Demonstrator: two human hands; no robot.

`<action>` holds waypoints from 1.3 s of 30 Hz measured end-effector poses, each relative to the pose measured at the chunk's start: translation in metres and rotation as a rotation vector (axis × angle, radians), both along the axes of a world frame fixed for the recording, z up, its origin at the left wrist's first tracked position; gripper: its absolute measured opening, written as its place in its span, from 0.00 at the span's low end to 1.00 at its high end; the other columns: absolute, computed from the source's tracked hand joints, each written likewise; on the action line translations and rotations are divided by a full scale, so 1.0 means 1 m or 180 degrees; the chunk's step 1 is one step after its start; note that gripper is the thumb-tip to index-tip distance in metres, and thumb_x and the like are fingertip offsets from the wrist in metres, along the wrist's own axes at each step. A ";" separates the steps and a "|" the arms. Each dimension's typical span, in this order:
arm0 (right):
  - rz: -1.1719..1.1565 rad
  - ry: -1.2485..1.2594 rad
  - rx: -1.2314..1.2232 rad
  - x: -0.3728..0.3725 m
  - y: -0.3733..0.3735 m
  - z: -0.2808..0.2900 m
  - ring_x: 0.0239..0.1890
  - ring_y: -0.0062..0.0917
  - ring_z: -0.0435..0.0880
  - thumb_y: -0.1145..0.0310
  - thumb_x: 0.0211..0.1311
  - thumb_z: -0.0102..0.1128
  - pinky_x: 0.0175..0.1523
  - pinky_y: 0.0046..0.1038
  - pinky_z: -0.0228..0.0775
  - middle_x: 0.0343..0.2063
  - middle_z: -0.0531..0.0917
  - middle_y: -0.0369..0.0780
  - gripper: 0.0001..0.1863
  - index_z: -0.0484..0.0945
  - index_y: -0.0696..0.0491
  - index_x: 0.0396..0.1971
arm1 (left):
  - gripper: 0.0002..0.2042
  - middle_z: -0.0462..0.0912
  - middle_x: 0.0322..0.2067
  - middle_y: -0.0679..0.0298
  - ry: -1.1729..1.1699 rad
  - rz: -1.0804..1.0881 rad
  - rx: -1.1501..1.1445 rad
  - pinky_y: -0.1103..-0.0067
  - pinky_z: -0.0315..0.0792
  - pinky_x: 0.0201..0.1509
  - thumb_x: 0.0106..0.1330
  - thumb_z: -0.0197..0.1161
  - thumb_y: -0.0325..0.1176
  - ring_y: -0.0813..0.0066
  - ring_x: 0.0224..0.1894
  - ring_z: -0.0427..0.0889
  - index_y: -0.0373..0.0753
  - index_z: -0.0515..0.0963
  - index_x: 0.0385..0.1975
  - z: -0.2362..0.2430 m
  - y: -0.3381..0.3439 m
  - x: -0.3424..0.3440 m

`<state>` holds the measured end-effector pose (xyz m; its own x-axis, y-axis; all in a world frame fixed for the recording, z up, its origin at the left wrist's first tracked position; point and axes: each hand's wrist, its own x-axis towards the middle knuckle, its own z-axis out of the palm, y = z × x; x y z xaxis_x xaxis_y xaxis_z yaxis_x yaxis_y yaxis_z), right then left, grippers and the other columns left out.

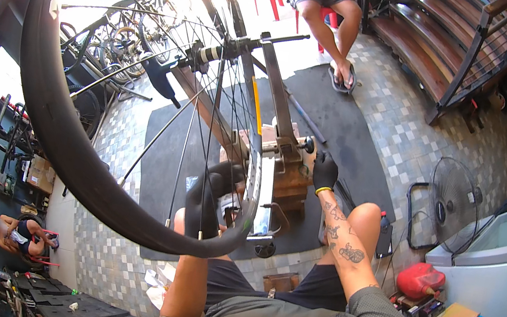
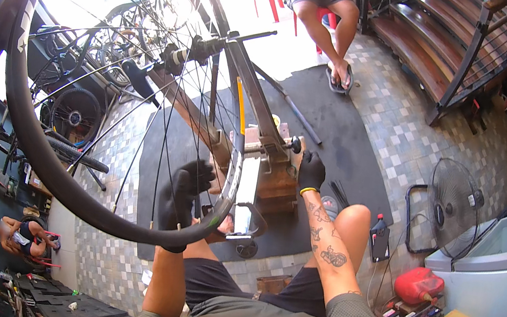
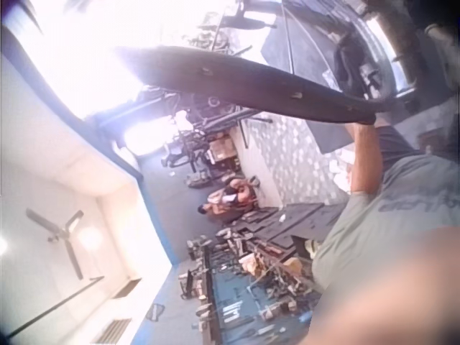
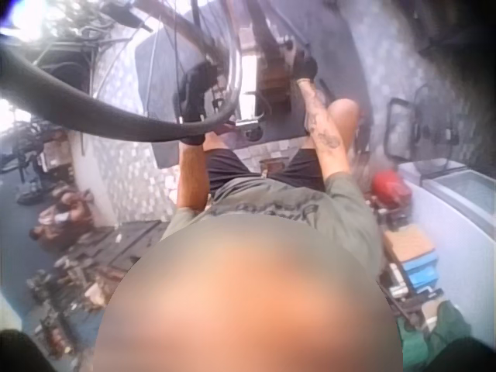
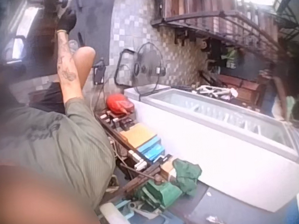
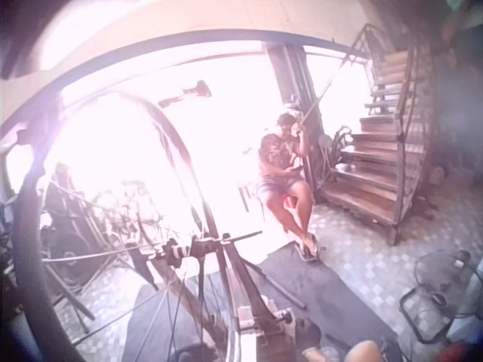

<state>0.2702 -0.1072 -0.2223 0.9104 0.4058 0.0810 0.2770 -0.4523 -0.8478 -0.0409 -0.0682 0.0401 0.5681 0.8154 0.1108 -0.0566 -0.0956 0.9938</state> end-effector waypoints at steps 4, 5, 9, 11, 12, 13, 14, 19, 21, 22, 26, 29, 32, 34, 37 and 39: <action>0.0827 0.0411 -0.0386 0.042 0.039 0.013 0.45 0.54 0.85 0.38 0.73 0.51 0.48 0.48 0.76 0.37 0.86 0.56 0.31 0.86 0.54 0.38 | 0.20 0.85 0.50 0.58 -0.0772 0.1582 0.1206 0.70 0.73 0.58 0.80 0.56 0.43 0.70 0.50 0.82 0.32 0.80 0.56 0.029 0.052 0.000; 0.1204 0.0444 -0.0775 0.052 0.050 0.013 0.46 0.54 0.85 0.37 0.73 0.50 0.49 0.48 0.76 0.38 0.86 0.56 0.32 0.86 0.54 0.38 | 0.22 0.83 0.53 0.59 -0.0712 0.2019 0.1314 0.71 0.71 0.61 0.80 0.58 0.45 0.71 0.56 0.79 0.32 0.77 0.60 0.044 0.076 0.001; 0.2528 -0.1699 -0.2369 0.072 0.076 -0.004 0.41 0.46 0.89 0.62 0.52 0.69 0.45 0.45 0.81 0.37 0.89 0.49 0.14 0.87 0.49 0.38 | 0.23 0.79 0.57 0.59 -0.0571 0.1094 0.1529 0.72 0.73 0.62 0.80 0.56 0.41 0.71 0.59 0.79 0.34 0.71 0.68 0.098 0.163 0.014; 0.1953 -0.1470 -0.1540 0.064 0.074 -0.018 0.37 0.51 0.88 0.61 0.67 0.54 0.41 0.50 0.79 0.34 0.87 0.53 0.15 0.87 0.52 0.33 | 0.21 0.83 0.50 0.55 0.0347 0.0805 0.2167 0.73 0.76 0.57 0.81 0.55 0.40 0.71 0.52 0.82 0.32 0.73 0.65 0.111 0.184 0.017; 0.1780 -0.1974 -0.1199 0.059 0.070 -0.023 0.29 0.53 0.87 0.62 0.66 0.53 0.35 0.53 0.78 0.27 0.86 0.53 0.15 0.86 0.53 0.29 | 0.18 0.83 0.46 0.58 0.0147 0.0500 0.1878 0.76 0.78 0.51 0.81 0.55 0.40 0.72 0.47 0.84 0.33 0.75 0.60 0.115 0.189 0.020; 0.1490 -0.1941 -0.0935 0.055 0.068 -0.027 0.28 0.55 0.85 0.64 0.67 0.52 0.34 0.53 0.77 0.26 0.85 0.55 0.15 0.85 0.53 0.27 | 0.16 0.84 0.42 0.61 0.0049 0.0351 0.1445 0.78 0.80 0.44 0.81 0.55 0.40 0.74 0.42 0.86 0.34 0.78 0.55 0.116 0.192 0.024; 0.1331 -0.1847 -0.0315 0.051 0.067 -0.028 0.27 0.56 0.83 0.65 0.70 0.52 0.33 0.52 0.75 0.24 0.83 0.54 0.15 0.83 0.55 0.27 | 0.15 0.84 0.37 0.63 0.0048 0.0408 0.1500 0.77 0.80 0.45 0.81 0.56 0.40 0.74 0.40 0.86 0.34 0.78 0.54 0.116 0.193 0.025; 0.1413 -0.1530 0.0871 0.039 0.049 -0.015 0.35 0.53 0.82 0.63 0.69 0.60 0.40 0.49 0.73 0.30 0.83 0.51 0.10 0.79 0.55 0.39 | 0.17 0.87 0.40 0.59 -0.0034 0.0325 0.1262 0.76 0.79 0.49 0.82 0.54 0.42 0.73 0.42 0.86 0.33 0.77 0.54 0.113 0.197 0.024; 0.1718 -0.1682 0.0759 0.040 0.039 -0.004 0.41 0.50 0.82 0.64 0.67 0.64 0.47 0.48 0.72 0.36 0.82 0.49 0.12 0.77 0.54 0.44 | 0.17 0.87 0.40 0.59 -0.0059 0.0284 0.1451 0.77 0.78 0.48 0.82 0.55 0.43 0.74 0.41 0.86 0.33 0.77 0.54 0.106 0.205 0.023; 0.1885 -0.1861 0.0544 0.042 0.033 0.002 0.45 0.49 0.81 0.64 0.66 0.65 0.50 0.48 0.71 0.39 0.82 0.48 0.14 0.76 0.54 0.47 | 0.17 0.86 0.38 0.60 -0.0020 0.0316 0.1510 0.78 0.77 0.45 0.82 0.55 0.42 0.76 0.37 0.85 0.33 0.77 0.53 0.103 0.211 0.022; 0.2515 -0.2596 0.0031 0.048 0.014 0.021 0.54 0.48 0.77 0.66 0.64 0.68 0.61 0.47 0.67 0.45 0.79 0.47 0.21 0.73 0.53 0.53 | 0.16 0.85 0.35 0.60 0.0151 0.0399 0.2225 0.79 0.76 0.41 0.80 0.56 0.41 0.76 0.33 0.82 0.33 0.78 0.52 0.093 0.233 0.020; 0.2587 -0.2644 0.0530 0.045 0.010 0.029 0.52 0.48 0.78 0.65 0.65 0.67 0.59 0.46 0.70 0.45 0.78 0.47 0.23 0.73 0.54 0.57 | 0.15 0.87 0.40 0.57 0.0086 0.0305 0.1758 0.75 0.76 0.49 0.76 0.58 0.35 0.74 0.42 0.82 0.31 0.79 0.53 0.095 0.236 0.019; 0.2711 -0.1635 0.0574 0.046 0.007 0.034 0.48 0.46 0.81 0.63 0.67 0.67 0.55 0.43 0.73 0.45 0.78 0.48 0.25 0.72 0.55 0.59 | 0.14 0.88 0.42 0.63 0.0185 0.0168 0.1502 0.76 0.76 0.51 0.74 0.58 0.31 0.77 0.43 0.82 0.30 0.80 0.53 0.103 0.233 0.014; 0.2476 -0.1183 0.0329 0.048 0.008 0.035 0.42 0.44 0.83 0.59 0.69 0.67 0.48 0.40 0.76 0.44 0.80 0.49 0.25 0.73 0.56 0.59 | 0.13 0.87 0.40 0.64 0.0034 0.0100 0.1425 0.75 0.76 0.49 0.73 0.57 0.28 0.76 0.42 0.81 0.31 0.81 0.52 0.109 0.229 0.014; 0.2330 -0.1043 0.0187 0.051 0.009 0.035 0.43 0.44 0.83 0.55 0.69 0.67 0.49 0.41 0.75 0.43 0.82 0.49 0.25 0.75 0.56 0.58 | 0.13 0.87 0.41 0.64 0.0076 0.0173 0.1448 0.76 0.76 0.49 0.74 0.58 0.29 0.76 0.42 0.82 0.31 0.80 0.53 0.117 0.223 0.011; 0.2229 -0.1028 0.0375 0.051 0.010 0.034 0.43 0.43 0.85 0.54 0.70 0.66 0.49 0.39 0.76 0.42 0.83 0.49 0.25 0.77 0.57 0.56 | 0.13 0.87 0.41 0.64 0.0157 0.0149 0.1463 0.76 0.76 0.49 0.74 0.58 0.30 0.76 0.42 0.82 0.31 0.80 0.53 0.122 0.219 0.010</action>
